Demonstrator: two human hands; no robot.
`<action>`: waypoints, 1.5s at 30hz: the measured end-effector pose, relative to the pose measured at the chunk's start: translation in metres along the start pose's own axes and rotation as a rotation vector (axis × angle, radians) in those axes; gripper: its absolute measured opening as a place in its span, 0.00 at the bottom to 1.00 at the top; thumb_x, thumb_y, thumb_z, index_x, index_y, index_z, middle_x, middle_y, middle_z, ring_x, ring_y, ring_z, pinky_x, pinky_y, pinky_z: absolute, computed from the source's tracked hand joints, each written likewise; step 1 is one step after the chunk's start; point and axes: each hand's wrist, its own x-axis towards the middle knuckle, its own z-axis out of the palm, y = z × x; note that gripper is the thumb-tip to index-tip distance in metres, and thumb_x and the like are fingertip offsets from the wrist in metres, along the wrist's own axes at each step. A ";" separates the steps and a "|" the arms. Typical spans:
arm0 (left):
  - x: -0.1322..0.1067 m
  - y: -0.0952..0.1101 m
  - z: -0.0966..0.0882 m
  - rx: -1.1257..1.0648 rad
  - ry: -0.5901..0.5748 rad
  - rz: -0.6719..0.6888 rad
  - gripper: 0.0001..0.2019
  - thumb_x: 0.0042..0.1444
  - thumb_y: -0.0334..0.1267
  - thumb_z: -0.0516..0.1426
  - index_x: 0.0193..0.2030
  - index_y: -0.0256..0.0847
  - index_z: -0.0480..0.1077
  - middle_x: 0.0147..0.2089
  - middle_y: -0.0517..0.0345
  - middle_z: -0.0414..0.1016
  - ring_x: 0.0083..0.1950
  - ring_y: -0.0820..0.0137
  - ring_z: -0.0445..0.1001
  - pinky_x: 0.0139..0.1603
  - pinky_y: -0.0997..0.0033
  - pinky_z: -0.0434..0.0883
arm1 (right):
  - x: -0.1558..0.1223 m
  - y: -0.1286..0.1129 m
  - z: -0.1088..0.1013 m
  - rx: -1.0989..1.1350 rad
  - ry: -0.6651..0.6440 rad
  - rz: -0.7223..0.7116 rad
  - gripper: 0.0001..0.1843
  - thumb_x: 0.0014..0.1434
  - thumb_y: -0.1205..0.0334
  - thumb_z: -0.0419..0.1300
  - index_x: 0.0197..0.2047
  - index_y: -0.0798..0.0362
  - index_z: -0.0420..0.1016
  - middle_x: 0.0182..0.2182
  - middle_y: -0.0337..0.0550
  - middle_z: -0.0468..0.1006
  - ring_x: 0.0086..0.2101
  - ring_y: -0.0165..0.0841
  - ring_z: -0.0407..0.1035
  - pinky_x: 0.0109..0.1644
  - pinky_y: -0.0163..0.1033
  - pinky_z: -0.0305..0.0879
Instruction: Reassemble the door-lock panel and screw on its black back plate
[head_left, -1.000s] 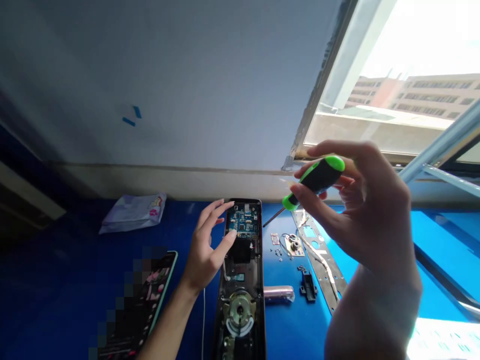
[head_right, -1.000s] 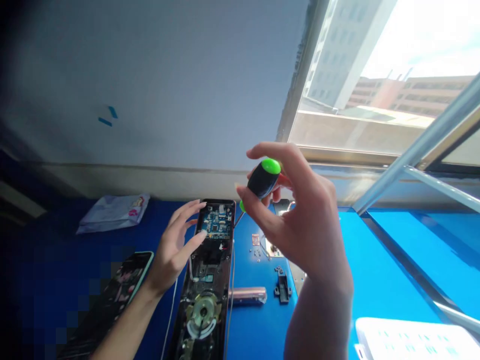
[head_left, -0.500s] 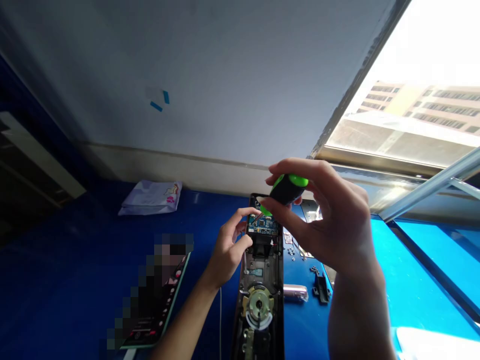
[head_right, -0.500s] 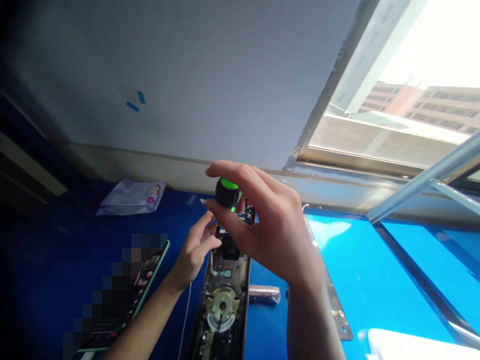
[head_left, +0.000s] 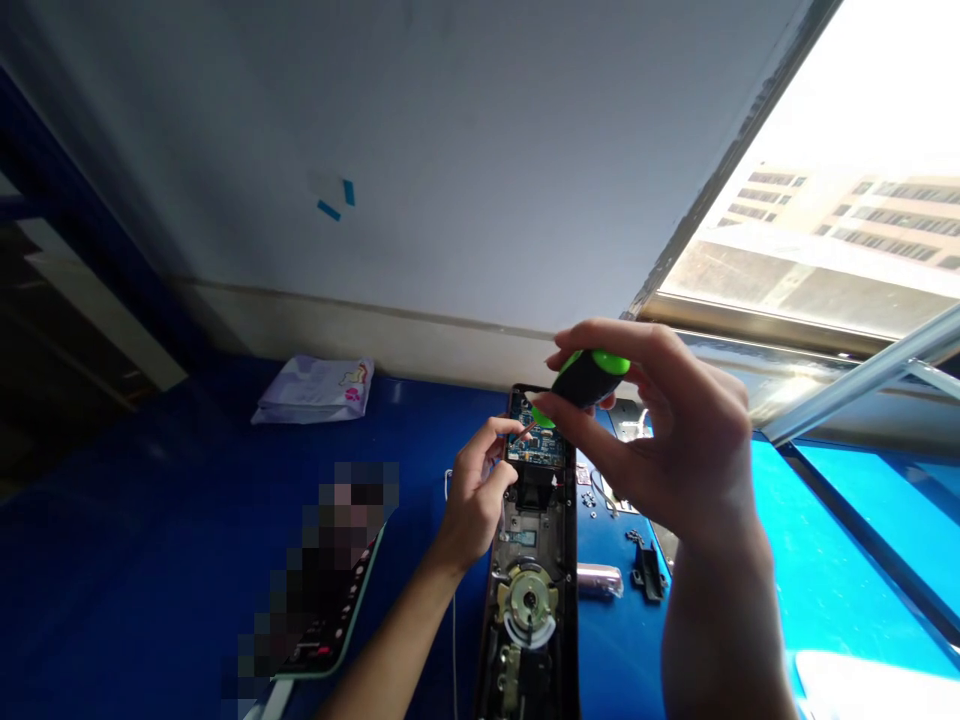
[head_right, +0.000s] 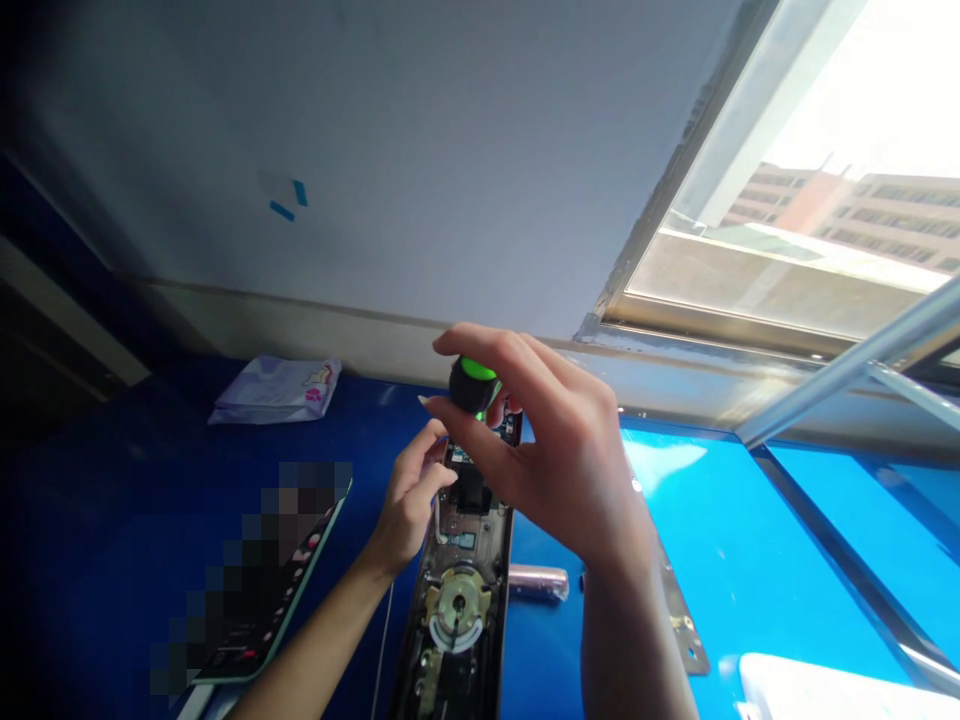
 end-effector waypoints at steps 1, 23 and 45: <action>0.000 -0.001 0.000 0.001 0.007 0.001 0.15 0.55 0.32 0.54 0.48 0.43 0.73 0.50 0.57 0.80 0.52 0.60 0.75 0.53 0.63 0.67 | 0.000 0.001 0.001 0.000 0.000 -0.001 0.18 0.63 0.69 0.70 0.55 0.49 0.76 0.45 0.40 0.84 0.38 0.31 0.80 0.43 0.39 0.79; 0.000 0.001 0.002 0.008 0.003 0.038 0.11 0.57 0.32 0.54 0.43 0.42 0.75 0.51 0.55 0.80 0.53 0.59 0.76 0.57 0.62 0.67 | 0.004 -0.009 0.002 -0.044 -0.102 0.000 0.18 0.62 0.72 0.64 0.54 0.49 0.75 0.42 0.38 0.83 0.36 0.29 0.77 0.42 0.37 0.76; 0.004 -0.005 0.003 0.013 0.093 0.077 0.15 0.53 0.29 0.54 0.47 0.44 0.72 0.42 0.59 0.75 0.45 0.64 0.71 0.49 0.67 0.66 | 0.006 -0.011 0.008 -0.183 0.063 0.094 0.04 0.69 0.58 0.66 0.41 0.48 0.78 0.29 0.36 0.79 0.26 0.28 0.69 0.33 0.38 0.70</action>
